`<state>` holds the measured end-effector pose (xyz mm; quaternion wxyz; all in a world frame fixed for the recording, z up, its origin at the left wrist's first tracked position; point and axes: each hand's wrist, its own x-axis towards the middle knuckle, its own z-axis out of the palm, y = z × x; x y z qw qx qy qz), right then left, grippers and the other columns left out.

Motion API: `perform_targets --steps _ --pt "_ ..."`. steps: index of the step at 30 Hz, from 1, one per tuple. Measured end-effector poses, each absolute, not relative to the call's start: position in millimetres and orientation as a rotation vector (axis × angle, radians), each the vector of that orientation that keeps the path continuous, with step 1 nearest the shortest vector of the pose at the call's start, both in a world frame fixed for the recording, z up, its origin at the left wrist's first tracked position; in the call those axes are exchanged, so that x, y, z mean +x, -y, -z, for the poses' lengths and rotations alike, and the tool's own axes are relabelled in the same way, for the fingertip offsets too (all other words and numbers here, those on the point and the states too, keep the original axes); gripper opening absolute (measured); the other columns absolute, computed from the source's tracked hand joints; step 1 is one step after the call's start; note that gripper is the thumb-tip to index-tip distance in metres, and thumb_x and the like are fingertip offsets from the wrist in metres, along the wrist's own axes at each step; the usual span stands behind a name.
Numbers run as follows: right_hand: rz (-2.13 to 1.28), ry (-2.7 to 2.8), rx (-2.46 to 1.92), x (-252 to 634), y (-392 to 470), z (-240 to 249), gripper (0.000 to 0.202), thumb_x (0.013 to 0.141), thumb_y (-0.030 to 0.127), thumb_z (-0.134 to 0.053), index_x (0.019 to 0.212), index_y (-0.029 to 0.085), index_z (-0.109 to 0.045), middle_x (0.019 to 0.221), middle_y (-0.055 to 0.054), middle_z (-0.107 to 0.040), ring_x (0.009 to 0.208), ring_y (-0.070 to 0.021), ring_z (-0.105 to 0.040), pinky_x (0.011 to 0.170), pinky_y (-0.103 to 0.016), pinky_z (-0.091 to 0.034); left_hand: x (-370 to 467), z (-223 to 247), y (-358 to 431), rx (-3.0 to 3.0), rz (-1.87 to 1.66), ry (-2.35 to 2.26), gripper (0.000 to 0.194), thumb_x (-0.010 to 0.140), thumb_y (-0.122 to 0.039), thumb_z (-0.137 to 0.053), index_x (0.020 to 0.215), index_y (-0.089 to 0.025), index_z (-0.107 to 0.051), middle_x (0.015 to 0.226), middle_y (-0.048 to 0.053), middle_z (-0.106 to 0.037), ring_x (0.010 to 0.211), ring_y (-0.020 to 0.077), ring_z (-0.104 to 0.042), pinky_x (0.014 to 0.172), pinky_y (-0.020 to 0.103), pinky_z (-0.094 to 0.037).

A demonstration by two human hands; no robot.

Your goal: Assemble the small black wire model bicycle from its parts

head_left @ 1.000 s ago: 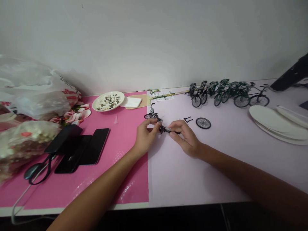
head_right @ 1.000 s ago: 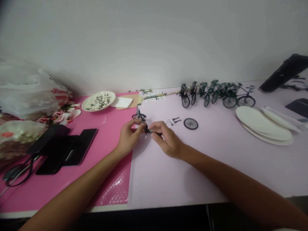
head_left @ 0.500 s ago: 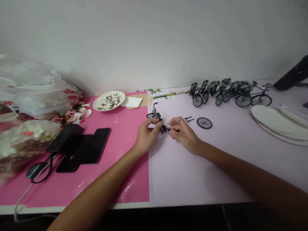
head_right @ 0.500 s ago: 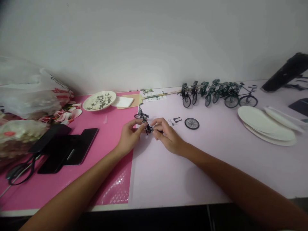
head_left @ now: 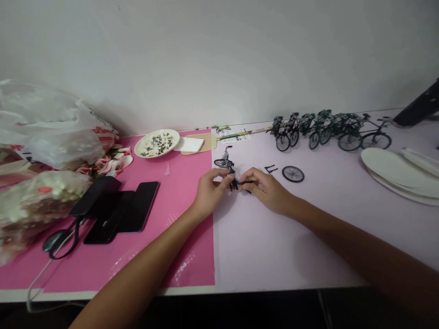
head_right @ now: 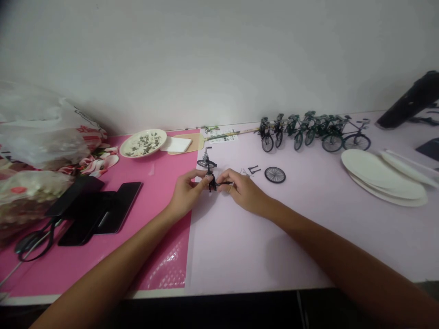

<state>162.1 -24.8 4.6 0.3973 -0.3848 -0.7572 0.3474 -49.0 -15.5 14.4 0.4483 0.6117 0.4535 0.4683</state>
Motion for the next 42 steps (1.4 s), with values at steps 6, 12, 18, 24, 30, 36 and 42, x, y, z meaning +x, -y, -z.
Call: perform_targets --steps 6,12,18,24,30,36,42 --pt "-0.504 1.942 -0.859 161.5 20.4 -1.8 0.010 0.098 0.018 -0.063 0.093 0.024 -0.070 0.088 -0.004 -0.070 0.084 -0.0200 -0.066 0.076 -0.035 -0.053 -47.8 -13.2 17.0 1.523 -1.128 -1.086 0.027 0.086 -0.042 -0.078 0.094 -0.016 -0.077 0.088 0.007 -0.076 0.079 0.0204 -0.072 0.072 0.033 -0.060" --pt "-0.397 1.928 -0.865 161.5 21.9 0.4 0.007 0.098 0.026 -0.071 0.102 0.024 -0.075 0.093 -0.006 -0.076 0.076 -0.0180 -0.067 0.065 -0.032 -0.054 -47.9 -14.4 15.9 1.479 -1.118 -1.093 0.030 0.086 -0.043 -0.077 0.095 -0.015 -0.076 0.089 0.008 -0.076 0.076 0.0190 -0.072 0.073 0.033 -0.060" --pt "-0.151 1.994 -0.800 161.1 22.0 -2.3 0.012 0.098 0.026 -0.071 0.107 0.024 -0.079 0.083 -0.004 -0.078 0.067 -0.0171 -0.063 0.064 -0.032 -0.053 -48.0 -20.5 15.5 1.422 -1.112 -1.108 0.036 0.083 -0.049 -0.079 0.092 -0.015 -0.073 0.082 0.006 -0.074 0.064 0.0164 -0.068 0.050 0.025 -0.051" --pt "-0.015 1.960 -0.850 158.3 23.6 -3.7 0.012 0.098 0.027 -0.070 0.101 0.024 -0.081 0.074 -0.002 -0.077 0.054 -0.0144 -0.058 0.057 -0.031 -0.050 -46.2 -19.9 17.8 1.395 -1.116 -1.090 0.039 0.081 -0.052 -0.080 0.091 -0.015 -0.072 0.081 0.005 -0.072 0.063 0.0150 -0.068 0.051 0.024 -0.053" --pt "0.101 1.923 -0.888 157.4 24.5 -1.7 0.015 0.097 0.028 -0.069 0.094 0.025 -0.083 0.067 -0.001 -0.075 0.052 -0.0146 -0.059 0.056 -0.031 -0.050 -44.8 -17.6 18.5 1.361 -1.105 -1.037 0.042 0.080 -0.054 -0.081 0.094 -0.016 -0.071 0.084 0.005 -0.071 0.066 0.0154 -0.070 0.053 0.026 -0.059" --pt "0.179 1.906 -0.938 155.0 27.7 0.2 0.017 0.096 0.026 -0.069 0.085 0.025 -0.081 0.065 -0.001 -0.075 0.052 -0.0148 -0.062 0.055 -0.030 -0.049 -44.0 -14.9 18.1 1.332 -1.105 -1.022 0.048 0.077 -0.057 -0.084 0.096 -0.015 -0.070 0.084 0.005 -0.071 0.066 0.0157 -0.071 0.053 0.026 -0.060" --pt "0.234 1.895 -0.937 153.3 30.7 -0.4 0.017 0.095 0.024 -0.069 0.081 0.024 -0.080 0.060 -0.001 -0.071 0.050 -0.0140 -0.060 0.052 -0.029 -0.046 -41.5 -13.2 19.5 1.322 -1.109 -1.012 0.048 0.075 -0.058 -0.085 0.093 -0.016 -0.070 0.085 0.004 -0.070 0.064 0.0139 -0.068 0.053 0.026 -0.060"
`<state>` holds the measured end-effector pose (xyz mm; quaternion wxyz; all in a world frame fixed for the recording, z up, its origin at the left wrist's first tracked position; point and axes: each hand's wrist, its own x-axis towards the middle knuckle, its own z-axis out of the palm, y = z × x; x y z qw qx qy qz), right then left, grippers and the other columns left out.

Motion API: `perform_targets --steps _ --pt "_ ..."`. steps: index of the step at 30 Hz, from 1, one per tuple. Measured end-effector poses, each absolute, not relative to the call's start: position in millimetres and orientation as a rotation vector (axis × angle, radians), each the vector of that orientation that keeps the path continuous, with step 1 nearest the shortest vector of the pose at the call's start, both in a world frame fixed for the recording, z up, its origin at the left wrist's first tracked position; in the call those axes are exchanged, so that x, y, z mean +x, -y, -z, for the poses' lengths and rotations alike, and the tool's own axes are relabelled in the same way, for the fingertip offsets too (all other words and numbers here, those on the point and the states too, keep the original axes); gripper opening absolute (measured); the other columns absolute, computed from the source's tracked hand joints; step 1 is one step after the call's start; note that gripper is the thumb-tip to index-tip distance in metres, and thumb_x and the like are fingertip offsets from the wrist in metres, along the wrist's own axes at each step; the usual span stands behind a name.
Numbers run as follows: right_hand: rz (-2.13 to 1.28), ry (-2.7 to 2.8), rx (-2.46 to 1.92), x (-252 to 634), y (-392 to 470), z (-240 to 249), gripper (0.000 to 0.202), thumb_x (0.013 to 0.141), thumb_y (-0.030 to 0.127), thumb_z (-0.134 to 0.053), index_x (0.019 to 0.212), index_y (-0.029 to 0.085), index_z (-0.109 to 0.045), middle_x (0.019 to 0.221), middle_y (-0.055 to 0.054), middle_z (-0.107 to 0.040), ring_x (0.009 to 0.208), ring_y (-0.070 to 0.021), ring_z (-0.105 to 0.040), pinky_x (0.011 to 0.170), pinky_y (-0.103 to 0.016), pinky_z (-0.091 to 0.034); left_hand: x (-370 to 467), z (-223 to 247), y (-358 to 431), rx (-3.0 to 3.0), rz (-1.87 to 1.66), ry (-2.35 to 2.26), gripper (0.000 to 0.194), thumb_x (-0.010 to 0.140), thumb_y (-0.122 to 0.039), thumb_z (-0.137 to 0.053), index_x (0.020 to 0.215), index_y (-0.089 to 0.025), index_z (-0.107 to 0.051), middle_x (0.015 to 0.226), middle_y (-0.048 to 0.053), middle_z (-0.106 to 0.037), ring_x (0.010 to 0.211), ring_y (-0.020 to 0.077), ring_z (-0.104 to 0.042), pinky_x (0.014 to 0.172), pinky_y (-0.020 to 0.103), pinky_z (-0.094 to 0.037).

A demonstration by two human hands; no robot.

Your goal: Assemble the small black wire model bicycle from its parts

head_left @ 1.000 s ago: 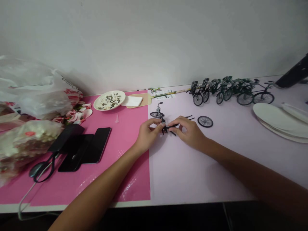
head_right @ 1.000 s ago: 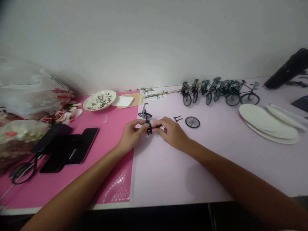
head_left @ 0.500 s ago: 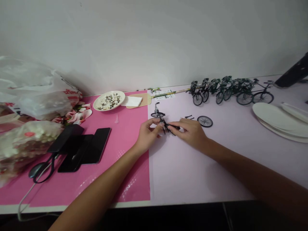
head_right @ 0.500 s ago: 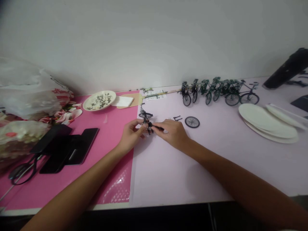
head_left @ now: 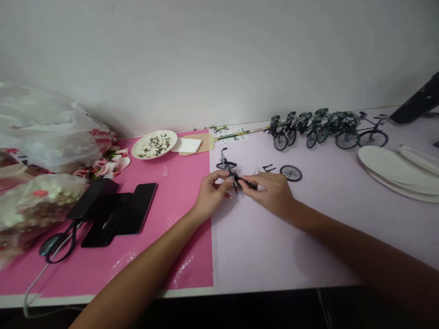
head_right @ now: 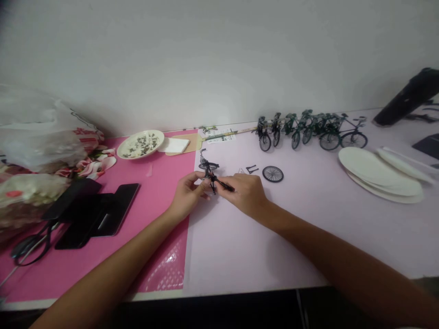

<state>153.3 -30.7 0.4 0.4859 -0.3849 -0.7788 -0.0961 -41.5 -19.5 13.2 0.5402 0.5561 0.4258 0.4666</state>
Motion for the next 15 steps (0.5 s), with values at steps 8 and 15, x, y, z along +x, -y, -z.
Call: perform_targets --steps 8,15 --pt "0.174 1.894 -0.905 144.6 36.0 -3.2 0.013 0.096 0.026 -0.068 0.089 0.024 -0.079 0.058 0.001 -0.067 0.051 -0.0143 -0.060 0.056 -0.030 -0.050 -39.8 -8.6 18.5 1.302 -1.160 -1.016 0.048 0.073 -0.057 -0.086 0.088 -0.016 -0.067 0.090 0.005 -0.069 0.065 0.0129 -0.066 0.052 0.025 -0.059" --pt "0.110 1.972 -0.821 143.3 38.3 -4.7 0.015 0.098 0.026 -0.068 0.106 0.022 -0.079 0.057 0.003 -0.062 0.051 -0.0131 -0.057 0.055 -0.028 -0.046 -40.6 -6.7 17.0 1.263 -1.214 -1.035 0.046 0.071 -0.052 -0.088 0.085 -0.017 -0.064 0.086 0.002 -0.067 0.063 0.0121 -0.066 0.053 0.025 -0.060"
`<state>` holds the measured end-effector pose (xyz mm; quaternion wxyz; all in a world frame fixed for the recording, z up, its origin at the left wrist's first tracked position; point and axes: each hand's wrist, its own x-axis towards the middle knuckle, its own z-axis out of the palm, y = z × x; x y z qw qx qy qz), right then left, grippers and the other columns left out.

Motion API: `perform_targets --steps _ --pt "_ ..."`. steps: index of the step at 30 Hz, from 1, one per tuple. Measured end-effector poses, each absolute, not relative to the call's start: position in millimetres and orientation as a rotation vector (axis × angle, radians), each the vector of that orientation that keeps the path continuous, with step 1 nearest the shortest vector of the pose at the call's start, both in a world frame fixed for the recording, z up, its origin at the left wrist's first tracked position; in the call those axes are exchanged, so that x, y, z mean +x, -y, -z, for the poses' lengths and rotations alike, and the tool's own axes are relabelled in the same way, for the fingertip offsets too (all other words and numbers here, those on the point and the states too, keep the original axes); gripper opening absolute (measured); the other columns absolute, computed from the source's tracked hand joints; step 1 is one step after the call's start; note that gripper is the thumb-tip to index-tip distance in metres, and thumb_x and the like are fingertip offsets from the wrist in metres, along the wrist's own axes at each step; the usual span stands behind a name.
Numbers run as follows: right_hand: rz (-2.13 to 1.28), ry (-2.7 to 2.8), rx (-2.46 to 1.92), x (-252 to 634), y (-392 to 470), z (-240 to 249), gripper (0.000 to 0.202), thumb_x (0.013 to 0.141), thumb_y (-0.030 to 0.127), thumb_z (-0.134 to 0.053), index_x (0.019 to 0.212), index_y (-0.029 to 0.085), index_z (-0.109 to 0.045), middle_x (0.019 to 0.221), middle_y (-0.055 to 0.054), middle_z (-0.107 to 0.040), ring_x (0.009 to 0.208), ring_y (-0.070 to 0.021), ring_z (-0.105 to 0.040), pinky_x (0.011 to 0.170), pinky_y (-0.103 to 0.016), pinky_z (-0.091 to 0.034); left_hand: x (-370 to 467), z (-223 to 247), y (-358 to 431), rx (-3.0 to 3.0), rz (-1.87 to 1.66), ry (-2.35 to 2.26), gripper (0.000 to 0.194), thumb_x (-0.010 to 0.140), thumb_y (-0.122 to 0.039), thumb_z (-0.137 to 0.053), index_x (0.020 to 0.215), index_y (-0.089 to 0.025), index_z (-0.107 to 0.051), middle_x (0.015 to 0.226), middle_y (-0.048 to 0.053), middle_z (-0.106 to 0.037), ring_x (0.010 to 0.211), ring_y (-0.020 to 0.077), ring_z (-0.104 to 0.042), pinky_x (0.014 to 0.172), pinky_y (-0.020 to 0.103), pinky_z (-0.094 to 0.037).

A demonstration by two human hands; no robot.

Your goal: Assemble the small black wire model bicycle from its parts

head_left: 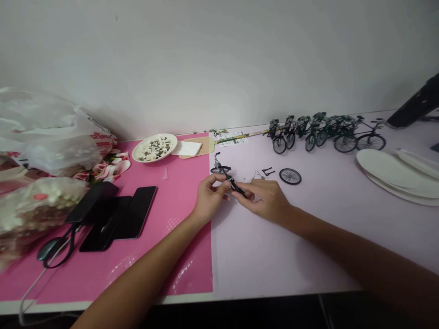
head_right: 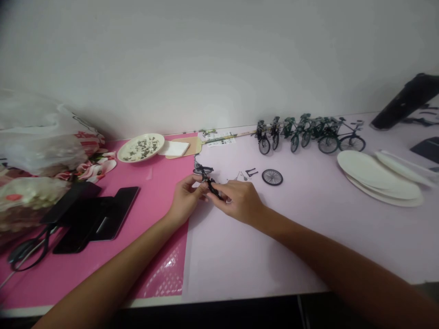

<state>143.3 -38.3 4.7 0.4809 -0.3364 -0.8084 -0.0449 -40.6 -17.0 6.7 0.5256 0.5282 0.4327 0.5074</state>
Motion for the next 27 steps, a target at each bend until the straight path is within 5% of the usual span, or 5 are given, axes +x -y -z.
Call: perform_targets --steps 17,27 --pt "-0.248 1.958 -0.834 149.7 34.8 -2.7 0.032 0.094 0.033 -0.074 0.124 0.021 -0.071 0.075 0.001 -0.069 0.063 -0.0135 -0.058 0.063 -0.029 -0.051 -43.3 -5.8 16.8 1.266 -1.291 -0.958 0.052 0.071 -0.060 -0.088 0.095 -0.015 -0.078 0.113 0.012 -0.078 0.076 0.0190 -0.075 0.073 0.037 -0.067" --pt "-0.086 2.075 -0.747 153.7 29.5 -2.4 0.042 0.096 0.037 -0.074 0.133 0.019 -0.066 0.076 -0.001 -0.067 0.071 -0.0177 -0.061 0.067 -0.032 -0.052 -43.9 -9.8 22.3 1.185 -1.217 -0.923 0.042 0.081 -0.051 -0.079 0.106 -0.016 -0.077 0.118 0.011 -0.078 0.087 0.0196 -0.075 0.081 0.033 -0.062"
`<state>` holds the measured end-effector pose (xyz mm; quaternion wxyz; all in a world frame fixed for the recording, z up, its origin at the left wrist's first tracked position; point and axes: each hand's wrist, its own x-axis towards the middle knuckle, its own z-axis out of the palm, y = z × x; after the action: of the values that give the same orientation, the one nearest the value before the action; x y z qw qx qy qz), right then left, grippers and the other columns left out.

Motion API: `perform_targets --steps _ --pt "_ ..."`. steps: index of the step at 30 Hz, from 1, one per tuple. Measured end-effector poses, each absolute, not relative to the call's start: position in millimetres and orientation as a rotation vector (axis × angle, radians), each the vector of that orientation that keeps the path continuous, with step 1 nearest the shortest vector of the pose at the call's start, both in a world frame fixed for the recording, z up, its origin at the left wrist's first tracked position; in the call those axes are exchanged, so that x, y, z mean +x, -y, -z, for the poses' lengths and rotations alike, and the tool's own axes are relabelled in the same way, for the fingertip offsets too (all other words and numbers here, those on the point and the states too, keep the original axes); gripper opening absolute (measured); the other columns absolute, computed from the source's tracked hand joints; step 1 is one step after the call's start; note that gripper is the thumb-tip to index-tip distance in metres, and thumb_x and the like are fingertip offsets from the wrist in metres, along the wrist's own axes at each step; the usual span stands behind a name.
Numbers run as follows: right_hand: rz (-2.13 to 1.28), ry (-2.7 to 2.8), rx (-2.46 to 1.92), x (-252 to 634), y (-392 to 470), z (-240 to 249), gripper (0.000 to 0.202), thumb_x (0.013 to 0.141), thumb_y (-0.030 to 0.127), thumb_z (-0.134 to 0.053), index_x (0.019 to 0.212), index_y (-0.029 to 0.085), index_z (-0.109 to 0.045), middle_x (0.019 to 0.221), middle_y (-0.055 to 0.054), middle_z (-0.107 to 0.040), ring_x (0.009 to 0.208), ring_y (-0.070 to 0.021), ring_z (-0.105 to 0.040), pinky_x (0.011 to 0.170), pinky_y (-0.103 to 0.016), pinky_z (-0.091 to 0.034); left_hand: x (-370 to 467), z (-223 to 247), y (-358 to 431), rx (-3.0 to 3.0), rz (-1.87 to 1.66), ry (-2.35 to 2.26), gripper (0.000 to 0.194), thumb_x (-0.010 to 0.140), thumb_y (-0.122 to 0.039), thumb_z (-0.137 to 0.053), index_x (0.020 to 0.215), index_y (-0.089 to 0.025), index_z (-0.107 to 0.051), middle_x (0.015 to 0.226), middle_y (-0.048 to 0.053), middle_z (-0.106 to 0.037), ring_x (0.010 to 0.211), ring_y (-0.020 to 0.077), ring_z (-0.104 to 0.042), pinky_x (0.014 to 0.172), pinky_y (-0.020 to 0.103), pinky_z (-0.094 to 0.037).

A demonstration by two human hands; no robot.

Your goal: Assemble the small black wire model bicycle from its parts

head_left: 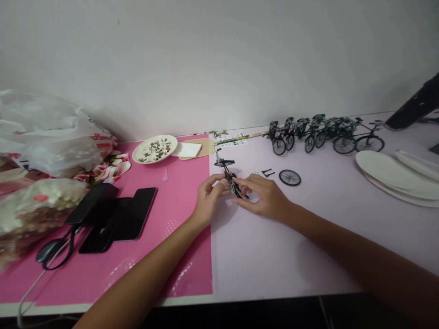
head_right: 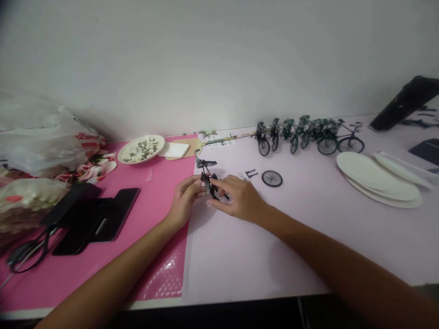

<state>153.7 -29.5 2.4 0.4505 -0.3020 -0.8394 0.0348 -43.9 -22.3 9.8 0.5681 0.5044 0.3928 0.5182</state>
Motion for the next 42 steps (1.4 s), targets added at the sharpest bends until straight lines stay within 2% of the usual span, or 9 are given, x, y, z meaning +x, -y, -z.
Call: perform_targets --steps 4,7,10,17,22,27,34,39,42 --pt "-0.083 2.132 -0.752 155.2 28.8 -0.5 0.046 0.096 0.041 -0.074 0.136 0.019 -0.065 0.078 -0.001 -0.067 0.073 -0.0183 -0.061 0.067 -0.032 -0.052 -40.0 -13.5 22.9 1.286 -1.283 -1.004 0.033 0.080 -0.046 -0.081 0.091 -0.015 -0.073 0.107 0.009 -0.078 0.082 0.0171 -0.072 0.077 0.029 -0.060" --pt "-0.100 2.160 -0.770 156.4 27.6 1.6 0.045 0.097 0.041 -0.073 0.135 0.019 -0.066 0.080 -0.002 -0.067 0.076 -0.0186 -0.061 0.069 -0.033 -0.052 -38.8 -12.7 21.9 1.284 -1.294 -1.032 0.029 0.079 -0.038 -0.080 0.095 -0.015 -0.074 0.095 0.006 -0.077 0.071 0.0136 -0.067 0.070 0.028 -0.059" --pt "-0.137 2.199 -0.794 156.7 27.0 2.8 0.041 0.098 0.037 -0.070 0.135 0.019 -0.068 0.080 -0.002 -0.065 0.077 -0.0187 -0.061 0.069 -0.033 -0.052 -39.3 -9.9 20.2 1.258 -1.275 -1.059 0.027 0.080 -0.033 -0.074 0.100 -0.014 -0.075 0.083 0.003 -0.072 0.068 0.0134 -0.066 0.066 0.027 -0.058" --pt "-0.194 2.226 -0.833 159.4 26.7 -2.4 0.037 0.101 0.026 -0.062 0.136 0.020 -0.067 0.078 -0.001 -0.063 0.073 -0.0180 -0.059 0.069 -0.032 -0.051 -38.4 -6.6 18.0 1.216 -1.286 -1.086 0.035 0.083 -0.042 -0.076 0.103 -0.013 -0.076 0.091 0.006 -0.072 0.070 0.0133 -0.068 0.068 0.027 -0.060" --pt "-0.080 2.140 -0.958 169.3 19.2 -6.9 0.012 0.099 0.026 -0.065 0.102 0.021 -0.075 0.074 -0.001 -0.065 0.074 -0.0170 -0.063 0.068 -0.030 -0.047 -39.2 -6.4 16.7 1.203 -1.311 -1.105 0.041 0.083 -0.048 -0.078 0.104 -0.013 -0.075 0.093 0.008 -0.073 0.079 0.0179 -0.073 0.073 0.031 -0.063" --pt "0.006 2.079 -1.096 175.0 15.3 -8.1 0.020 0.094 0.037 -0.073 0.084 0.020 -0.072 0.067 0.000 -0.063 0.068 -0.0159 -0.060 0.063 -0.030 -0.042 -43.5 -3.9 10.8 1.235 -1.374 -1.177 0.042 0.084 -0.049 -0.077 0.107 -0.013 -0.076 0.095 0.008 -0.074 0.082 0.0193 -0.074 0.073 0.030 -0.063" --pt "-0.128 2.287 -1.207 169.7 17.7 -1.4 0.018 0.090 0.040 -0.079 0.088 0.023 -0.077 0.086 -0.005 -0.074 0.091 -0.0226 -0.067 0.064 -0.031 -0.047 -46.6 0.9 5.1 1.267 -1.390 -1.230 0.042 0.086 -0.048 -0.075 0.111 -0.014 -0.076 0.093 0.008 -0.076 0.074 0.0181 -0.073 0.060 0.026 -0.060" --pt "-0.076 2.255 -1.206 165.5 14.2 12.6 0.012 0.094 0.028 -0.072 0.083 0.024 -0.074 0.085 -0.005 -0.073 0.091 -0.0229 -0.066 0.057 -0.031 -0.047 -46.1 1.8 6.6 1.305 -1.392 -1.212 0.040 0.087 -0.048 -0.075 0.108 -0.014 -0.076 0.092 0.008 -0.076 0.075 0.0183 -0.073 0.061 0.026 -0.060" --pt "-0.036 2.212 -1.209 164.9 12.9 13.9 0.013 0.096 0.026 -0.069 0.084 0.024 -0.071 0.090 -0.006 -0.073 0.094 -0.0239 -0.066 0.055 -0.031 -0.046 -46.4 1.8 7.6 1.334 -1.387 -1.207 0.040 0.088 -0.048 -0.074 0.109 -0.014 -0.076 0.094 0.009 -0.077 0.077 0.0184 -0.074 0.065 0.027 -0.061"
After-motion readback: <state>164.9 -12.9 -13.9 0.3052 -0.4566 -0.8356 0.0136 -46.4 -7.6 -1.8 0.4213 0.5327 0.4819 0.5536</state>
